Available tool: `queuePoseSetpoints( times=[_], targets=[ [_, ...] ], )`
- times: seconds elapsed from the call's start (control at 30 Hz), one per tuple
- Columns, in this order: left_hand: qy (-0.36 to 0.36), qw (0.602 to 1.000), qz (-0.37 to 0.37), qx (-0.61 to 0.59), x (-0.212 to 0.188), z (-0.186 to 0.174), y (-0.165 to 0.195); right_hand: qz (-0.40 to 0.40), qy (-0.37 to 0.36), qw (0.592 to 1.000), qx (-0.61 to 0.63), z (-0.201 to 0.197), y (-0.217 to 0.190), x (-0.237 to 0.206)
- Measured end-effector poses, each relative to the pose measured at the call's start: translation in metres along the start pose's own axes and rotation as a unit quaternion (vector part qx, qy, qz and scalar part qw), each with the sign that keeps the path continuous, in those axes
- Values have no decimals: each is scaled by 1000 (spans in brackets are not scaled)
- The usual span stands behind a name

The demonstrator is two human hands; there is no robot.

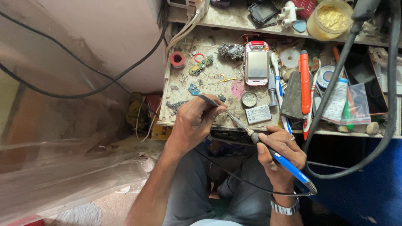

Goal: The person uses a soldering iron and tweezers to apply solder to small electronic components on a cluttered workbench. They repeatedly heat and adjust the components, occasionally repositioning the soldering iron and tweezers.

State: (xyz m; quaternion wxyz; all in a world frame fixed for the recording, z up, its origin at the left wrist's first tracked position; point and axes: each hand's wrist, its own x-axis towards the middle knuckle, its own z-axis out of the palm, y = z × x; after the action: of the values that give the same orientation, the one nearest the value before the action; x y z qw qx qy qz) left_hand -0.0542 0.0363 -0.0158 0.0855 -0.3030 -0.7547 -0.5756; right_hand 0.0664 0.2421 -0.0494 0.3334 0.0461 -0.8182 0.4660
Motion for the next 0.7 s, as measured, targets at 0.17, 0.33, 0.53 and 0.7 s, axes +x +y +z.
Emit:
queuePoseSetpoints(
  times=[0.17, 0.33, 0.53, 0.7],
  targets=[
    [2, 1000, 2, 3, 0, 0, -1, 3, -1, 1000, 7, 1, -1, 0],
    [3, 1000, 0, -11, -1, 0, -1, -2, 3, 1000, 6, 1, -2, 1],
    [-2, 1000, -4, -3, -1, -1, -1, 0, 5, 1000, 6, 1, -2, 1],
    [-4, 1000, -12, -8, 0, -1, 0, 0, 5, 1000, 12, 1, -4, 2]
  ],
)
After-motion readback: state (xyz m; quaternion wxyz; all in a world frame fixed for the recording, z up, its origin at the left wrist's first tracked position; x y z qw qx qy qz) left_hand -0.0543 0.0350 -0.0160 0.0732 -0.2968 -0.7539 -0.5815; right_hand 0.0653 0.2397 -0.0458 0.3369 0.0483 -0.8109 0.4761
